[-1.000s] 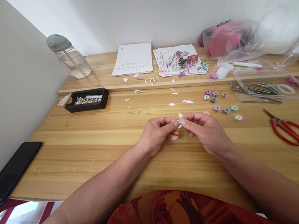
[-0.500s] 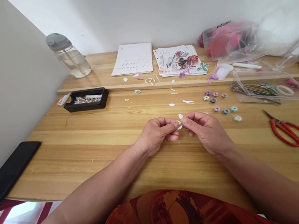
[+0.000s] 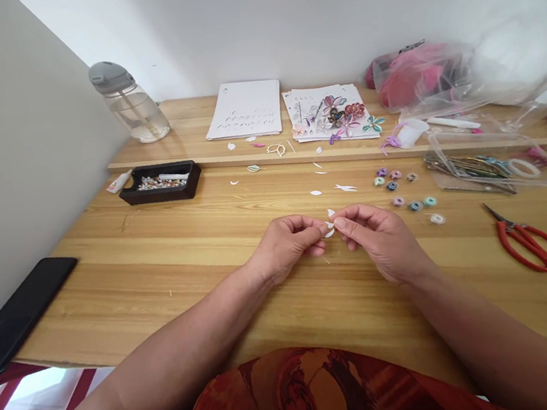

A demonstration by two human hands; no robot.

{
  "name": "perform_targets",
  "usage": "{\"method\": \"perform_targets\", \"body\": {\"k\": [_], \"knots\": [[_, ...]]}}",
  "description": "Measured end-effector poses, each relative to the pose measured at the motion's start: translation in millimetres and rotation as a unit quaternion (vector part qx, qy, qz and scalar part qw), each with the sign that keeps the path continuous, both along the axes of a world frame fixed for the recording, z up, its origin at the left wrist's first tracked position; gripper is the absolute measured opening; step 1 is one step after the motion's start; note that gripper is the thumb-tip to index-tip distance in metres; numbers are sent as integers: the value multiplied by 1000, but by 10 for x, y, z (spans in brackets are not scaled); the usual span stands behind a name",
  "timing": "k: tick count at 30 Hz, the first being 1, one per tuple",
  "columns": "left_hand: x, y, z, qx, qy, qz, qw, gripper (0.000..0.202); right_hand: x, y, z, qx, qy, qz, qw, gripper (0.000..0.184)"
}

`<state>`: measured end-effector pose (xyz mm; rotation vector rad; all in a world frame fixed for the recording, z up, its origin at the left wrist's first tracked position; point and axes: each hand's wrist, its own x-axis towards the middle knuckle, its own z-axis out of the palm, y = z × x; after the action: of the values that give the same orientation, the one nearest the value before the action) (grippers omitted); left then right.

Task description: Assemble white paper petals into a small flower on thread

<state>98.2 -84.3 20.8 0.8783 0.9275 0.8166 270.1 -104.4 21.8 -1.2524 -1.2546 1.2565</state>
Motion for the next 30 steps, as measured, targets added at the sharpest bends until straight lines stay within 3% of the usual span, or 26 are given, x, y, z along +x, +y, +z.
{"method": "perform_targets", "body": {"k": [30], "knots": [[-13,10,27,11,28,4,1000,31,3,-16,48,35,-106,-1,994,26]]}}
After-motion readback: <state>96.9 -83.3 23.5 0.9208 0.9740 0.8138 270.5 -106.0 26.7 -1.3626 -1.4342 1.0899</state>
